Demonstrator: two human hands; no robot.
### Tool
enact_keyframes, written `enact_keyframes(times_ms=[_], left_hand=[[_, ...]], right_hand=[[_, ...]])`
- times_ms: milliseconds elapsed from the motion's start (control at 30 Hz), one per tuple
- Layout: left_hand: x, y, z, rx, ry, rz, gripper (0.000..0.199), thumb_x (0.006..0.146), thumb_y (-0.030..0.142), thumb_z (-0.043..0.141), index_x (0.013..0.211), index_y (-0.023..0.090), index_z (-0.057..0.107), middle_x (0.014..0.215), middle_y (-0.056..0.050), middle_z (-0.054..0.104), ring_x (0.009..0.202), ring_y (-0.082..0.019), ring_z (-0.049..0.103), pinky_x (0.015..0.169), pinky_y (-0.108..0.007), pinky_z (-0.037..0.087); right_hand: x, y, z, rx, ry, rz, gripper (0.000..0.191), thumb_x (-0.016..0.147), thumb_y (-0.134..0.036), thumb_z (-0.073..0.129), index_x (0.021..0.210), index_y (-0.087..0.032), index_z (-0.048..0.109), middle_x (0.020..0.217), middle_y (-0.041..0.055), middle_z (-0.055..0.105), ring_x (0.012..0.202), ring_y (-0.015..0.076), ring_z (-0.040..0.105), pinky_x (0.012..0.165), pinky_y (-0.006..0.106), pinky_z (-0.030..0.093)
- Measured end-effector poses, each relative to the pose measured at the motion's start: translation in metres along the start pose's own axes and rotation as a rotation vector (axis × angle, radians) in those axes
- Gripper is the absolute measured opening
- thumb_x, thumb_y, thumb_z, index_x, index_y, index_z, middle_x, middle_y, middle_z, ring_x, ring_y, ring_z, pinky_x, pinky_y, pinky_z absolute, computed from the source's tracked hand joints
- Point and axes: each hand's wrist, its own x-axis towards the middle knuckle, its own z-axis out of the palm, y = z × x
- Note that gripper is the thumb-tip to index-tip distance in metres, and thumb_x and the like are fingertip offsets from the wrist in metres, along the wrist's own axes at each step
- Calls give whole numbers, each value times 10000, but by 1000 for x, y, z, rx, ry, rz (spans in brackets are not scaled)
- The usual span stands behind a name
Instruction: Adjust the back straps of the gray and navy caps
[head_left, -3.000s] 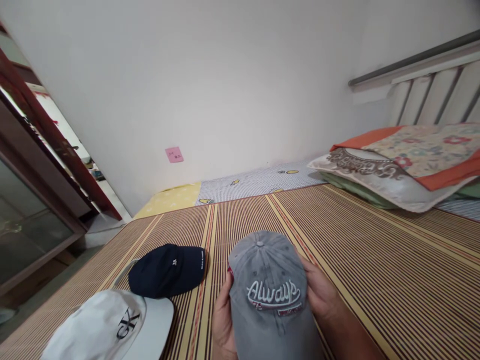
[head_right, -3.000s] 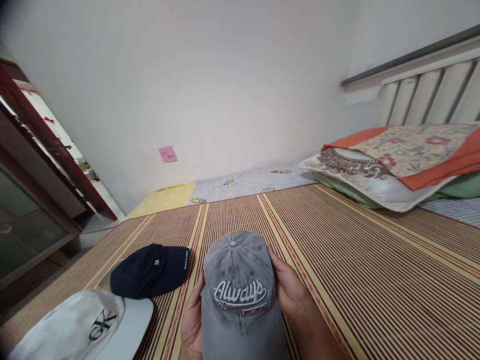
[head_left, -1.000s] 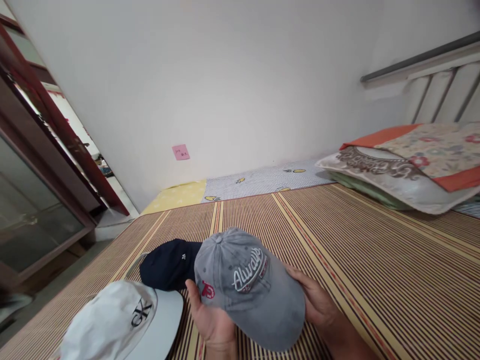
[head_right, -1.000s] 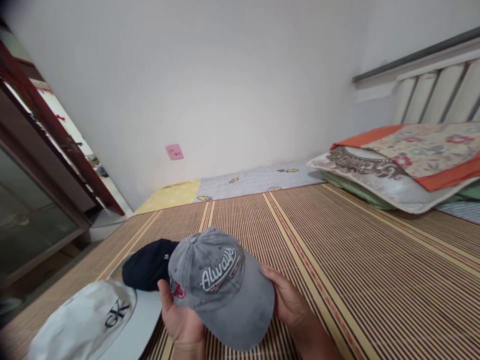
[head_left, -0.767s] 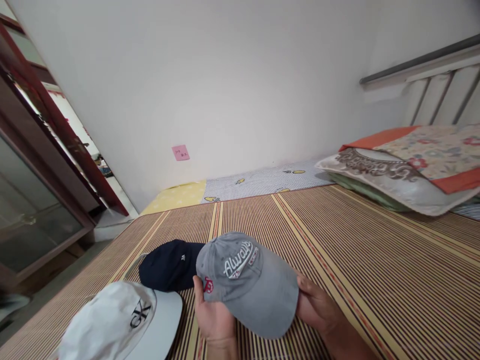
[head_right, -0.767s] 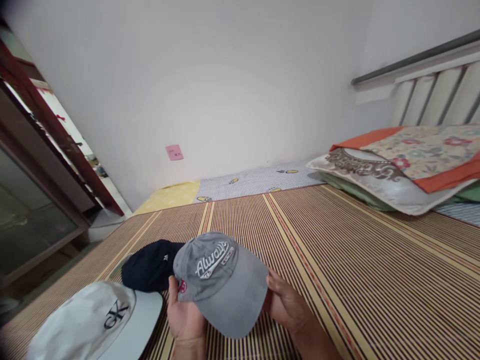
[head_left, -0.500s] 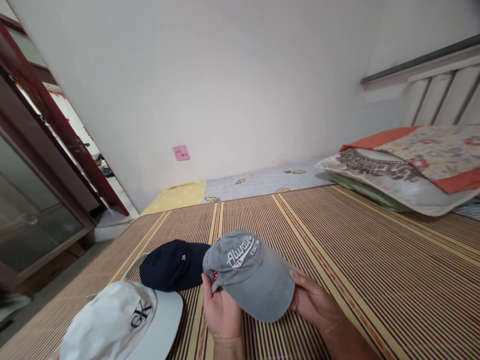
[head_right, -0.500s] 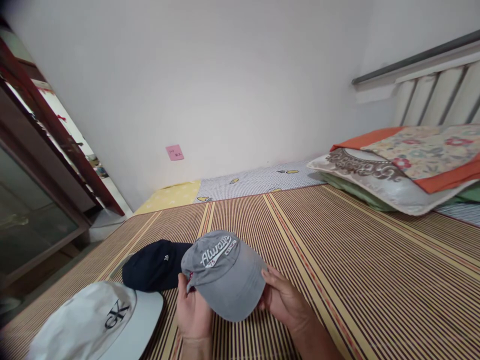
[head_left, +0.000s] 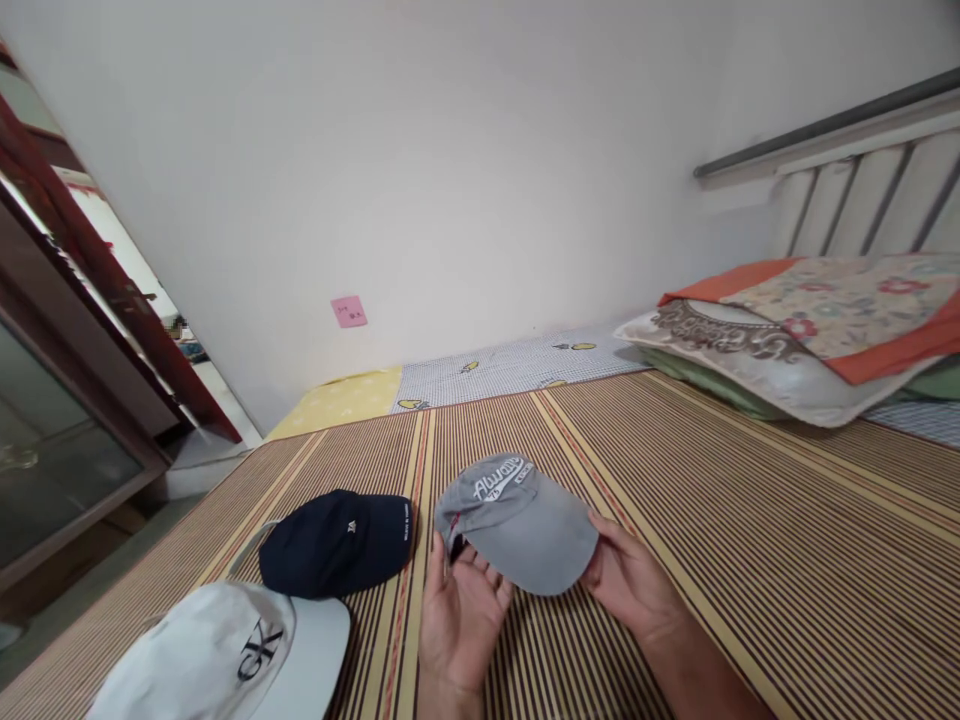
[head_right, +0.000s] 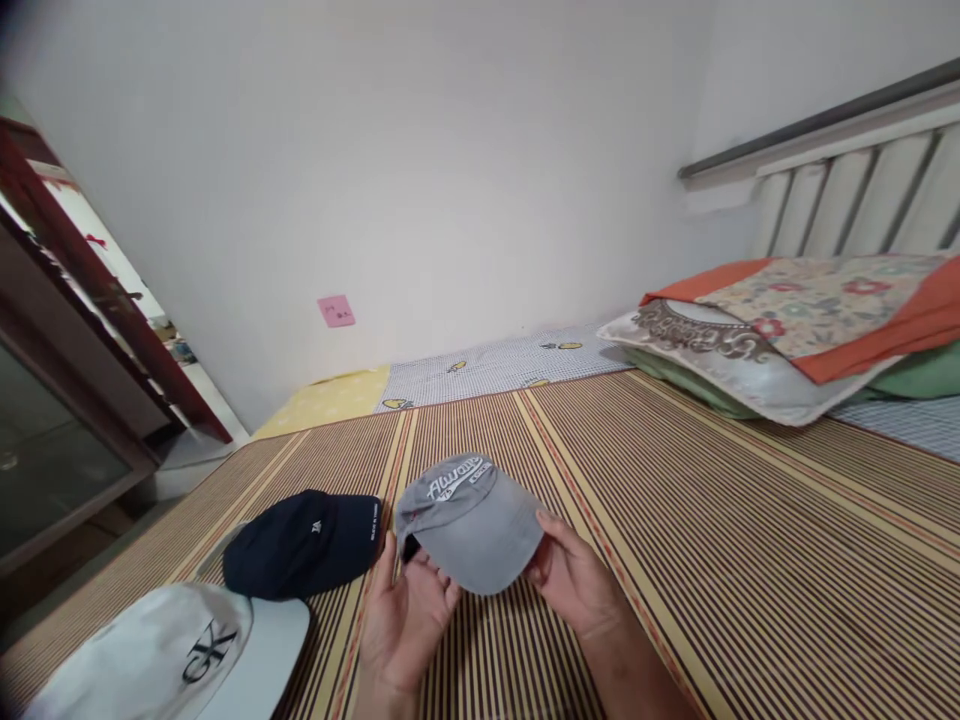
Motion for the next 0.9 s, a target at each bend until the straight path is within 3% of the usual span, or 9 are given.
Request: enact_keyframes(times_ms=[133, 367, 467, 633, 767, 900], left_hand=[[4, -12, -4, 89, 96, -68, 379, 1056, 416, 506, 1155, 146, 752, 1152, -121, 810, 1008, -206, 772, 846, -323, 619], [12, -33, 2, 219, 332, -132, 266, 1036, 281, 567, 1127, 103, 743, 1027, -134, 829, 883, -205, 792, 776, -296, 615], [14, -38, 6, 226, 386, -153, 251, 1013, 279, 614, 1145, 91, 713, 1009, -134, 824, 870, -206, 790, 780, -298, 608], [16, -43, 5, 238, 395, -177, 315, 1017, 320, 604, 1219, 83, 651, 1019, -144, 810, 866, -223, 787, 763, -315, 598], [17, -42, 4, 229, 417, -188, 377, 1014, 327, 606, 1292, 73, 604, 1055, -159, 801, 925, -249, 782, 810, -342, 594], [17, -41, 2, 222, 401, -181, 351, 1017, 321, 600, 1270, 79, 616, 1055, -158, 798, 934, -249, 780, 829, -344, 585]], right_hand=[[3, -10, 6, 80, 50, -43, 94, 855, -262, 822, 902, -210, 760, 884, 24, 818, 701, 146, 696, 491, 206, 469], [13, -50, 1, 82, 125, -172, 106, 875, -184, 790, 962, -209, 737, 900, 6, 807, 676, 117, 683, 540, 191, 542], [39, -84, -4, 58, 156, -209, 70, 916, -151, 730, 976, -189, 729, 877, 22, 788, 688, 123, 683, 575, 200, 572], [109, -153, -12, 11, 269, -304, 96, 994, -138, 622, 943, -182, 690, 862, 16, 735, 767, 132, 694, 643, 219, 601], [145, -184, -42, -29, 421, -336, 100, 1013, -243, 654, 1057, -154, 674, 979, 21, 710, 753, 133, 677, 622, 257, 595], [140, -177, -96, -58, 611, -290, 151, 1019, -272, 654, 1117, -158, 665, 1005, 24, 693, 731, 123, 655, 603, 247, 580]])
